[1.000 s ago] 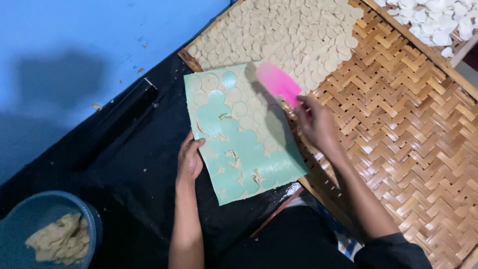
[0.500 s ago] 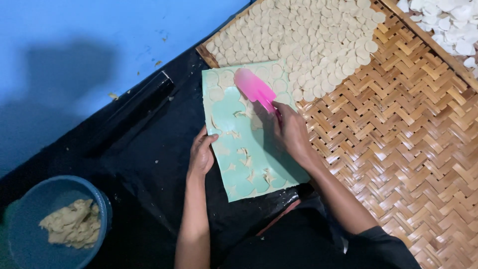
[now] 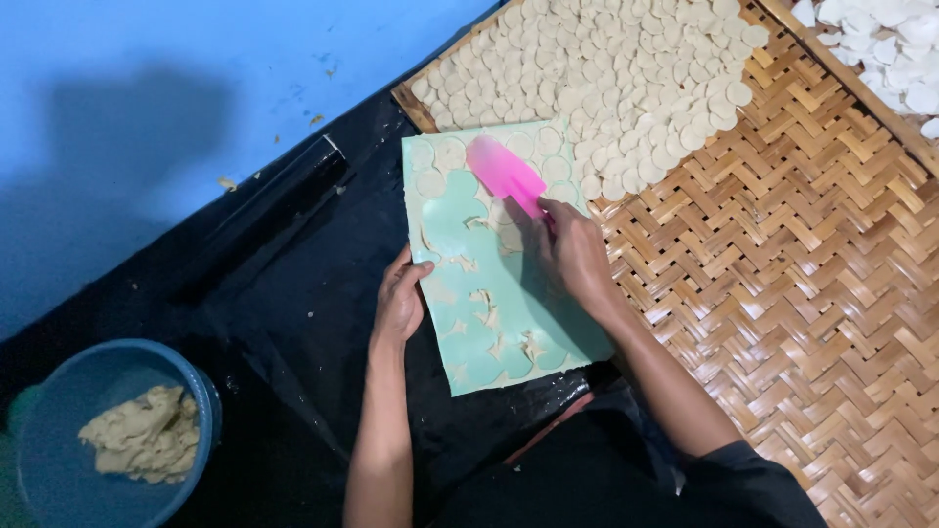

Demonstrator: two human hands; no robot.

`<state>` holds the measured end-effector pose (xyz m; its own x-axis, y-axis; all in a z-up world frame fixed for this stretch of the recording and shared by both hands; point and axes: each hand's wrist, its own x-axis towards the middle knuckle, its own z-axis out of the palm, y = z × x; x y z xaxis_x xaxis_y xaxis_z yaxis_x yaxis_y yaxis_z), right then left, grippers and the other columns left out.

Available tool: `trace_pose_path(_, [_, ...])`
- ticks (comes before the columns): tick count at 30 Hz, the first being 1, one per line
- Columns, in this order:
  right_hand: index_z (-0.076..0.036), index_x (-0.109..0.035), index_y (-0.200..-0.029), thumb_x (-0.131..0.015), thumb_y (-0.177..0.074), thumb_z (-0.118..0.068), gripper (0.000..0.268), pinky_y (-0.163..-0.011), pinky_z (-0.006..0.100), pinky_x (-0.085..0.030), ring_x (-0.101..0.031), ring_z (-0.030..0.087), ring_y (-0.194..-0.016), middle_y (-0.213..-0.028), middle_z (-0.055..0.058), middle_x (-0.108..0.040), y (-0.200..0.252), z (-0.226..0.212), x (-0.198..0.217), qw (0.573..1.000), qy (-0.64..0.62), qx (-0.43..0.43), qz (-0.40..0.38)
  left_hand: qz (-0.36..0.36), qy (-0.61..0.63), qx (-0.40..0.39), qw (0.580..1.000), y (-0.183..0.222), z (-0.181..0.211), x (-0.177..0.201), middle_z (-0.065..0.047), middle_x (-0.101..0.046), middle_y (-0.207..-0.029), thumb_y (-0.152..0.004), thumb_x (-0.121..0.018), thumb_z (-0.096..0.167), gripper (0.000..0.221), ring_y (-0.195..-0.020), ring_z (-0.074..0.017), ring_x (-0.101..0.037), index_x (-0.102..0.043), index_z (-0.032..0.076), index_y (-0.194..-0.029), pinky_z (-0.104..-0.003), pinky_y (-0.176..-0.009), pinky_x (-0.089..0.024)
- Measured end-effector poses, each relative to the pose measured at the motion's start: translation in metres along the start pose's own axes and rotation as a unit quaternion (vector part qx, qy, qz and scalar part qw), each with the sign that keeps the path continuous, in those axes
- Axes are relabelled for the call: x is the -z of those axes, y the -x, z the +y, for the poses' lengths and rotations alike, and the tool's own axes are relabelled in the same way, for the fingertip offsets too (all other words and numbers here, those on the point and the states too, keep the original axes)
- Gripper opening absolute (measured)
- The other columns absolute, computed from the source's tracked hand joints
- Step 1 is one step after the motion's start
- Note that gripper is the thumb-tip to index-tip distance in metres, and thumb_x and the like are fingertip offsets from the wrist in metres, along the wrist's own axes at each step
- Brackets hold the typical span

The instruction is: The person uses a pink spatula to extract pre-cut circles of dough from a green plastic sheet and place them on a woven bamboo drying tray.

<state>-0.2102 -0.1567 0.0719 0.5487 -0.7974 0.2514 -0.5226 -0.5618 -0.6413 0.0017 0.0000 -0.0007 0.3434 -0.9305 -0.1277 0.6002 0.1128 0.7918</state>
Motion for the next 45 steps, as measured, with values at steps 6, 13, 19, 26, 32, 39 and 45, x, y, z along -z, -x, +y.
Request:
trace_pose_path(6, [0.002,-0.068,-0.122,-0.063,-0.098,-0.018,0.032,-0.077,0.047,-0.056,-0.072,0.042,-0.086,-0.096,0.028,-0.072,-0.008,0.002,-0.014,0.998,-0.028,-0.05,-0.037,0.005,0.001,-0.002,1.0,-0.002,-0.011,0.01,-0.013,-0.064,-0.135,-0.094,-0.056,0.004,0.053,-0.124,-0.0197,-0.058,-0.052,-0.005,-0.146,-0.033,-0.111,-0.041])
trace_pose_path(13, [-0.001,-0.067,-0.124,-0.065,-0.098,-0.021,0.034,-0.075,0.04,-0.058,-0.076,0.031,-0.085,-0.1,0.021,-0.076,-0.012,0.02,-0.025,0.989,-0.112,-0.071,-0.063,-0.005,0.016,-0.002,1.0,-0.001,-0.006,0.005,-0.014,-0.064,-0.133,-0.094,-0.057,0.004,0.053,-0.123,-0.0203,-0.059,-0.052,-0.005,-0.146,-0.033,-0.11,-0.041])
trace_pose_path(19, [-0.004,-0.063,-0.13,-0.065,-0.099,-0.017,0.033,-0.069,0.03,-0.056,-0.068,0.014,-0.079,-0.104,0.009,-0.073,-0.007,0.029,-0.022,0.969,-0.198,-0.112,-0.093,0.008,0.009,0.0,1.0,0.0,-0.002,0.0,-0.012,-0.063,-0.135,-0.093,-0.057,0.005,0.054,-0.125,-0.0193,-0.058,-0.052,-0.003,-0.146,-0.033,-0.111,-0.04])
trace_pose_path(26, [-0.004,-0.063,-0.132,-0.066,-0.102,-0.019,0.034,-0.067,0.024,-0.049,-0.059,0.007,-0.077,-0.095,0.0,-0.061,0.008,0.045,-0.033,0.91,-0.367,-0.154,-0.118,0.006,0.004,0.003,1.0,-0.001,-0.003,0.003,-0.013,-0.065,-0.132,-0.093,-0.057,0.006,0.051,-0.123,-0.0206,-0.058,-0.053,-0.003,-0.144,-0.034,-0.11,-0.041])
trace_pose_path(32, [-0.006,-0.063,-0.131,-0.065,-0.099,-0.023,0.036,-0.062,0.023,-0.047,-0.06,0.006,-0.076,-0.096,-0.002,-0.069,0.019,0.017,-0.007,0.909,-0.352,-0.186,-0.12,0.004,0.013,0.001,1.0,-0.001,-0.005,0.004,-0.013,-0.065,-0.131,-0.093,-0.057,0.005,0.05,-0.122,-0.0203,-0.059,-0.054,-0.003,-0.142,-0.034,-0.109,-0.042])
trace_pose_path(39, [-0.004,-0.065,-0.126,-0.067,-0.097,-0.019,0.032,-0.061,0.024,-0.051,-0.063,0.007,-0.072,-0.09,0.001,-0.068,0.047,0.011,0.016,0.909,-0.344,-0.138,-0.188,0.003,0.045,-0.006,0.999,-0.005,-0.016,0.015,-0.012,-0.064,-0.132,-0.094,-0.057,0.001,0.052,-0.122,-0.0201,-0.059,-0.052,-0.003,-0.146,-0.034,-0.109,-0.042])
trace_pose_path(45, [-0.004,-0.066,-0.127,-0.066,-0.098,-0.017,0.031,-0.061,0.025,-0.05,-0.061,0.007,-0.07,-0.084,0.002,-0.064,0.058,0.031,0.017,0.92,-0.255,-0.169,-0.243,0.005,0.058,-0.011,0.998,-0.006,-0.02,0.02,-0.012,-0.064,-0.135,-0.093,-0.055,-0.001,0.058,-0.123,-0.0201,-0.06,-0.047,-0.003,-0.15,-0.033,-0.109,-0.044])
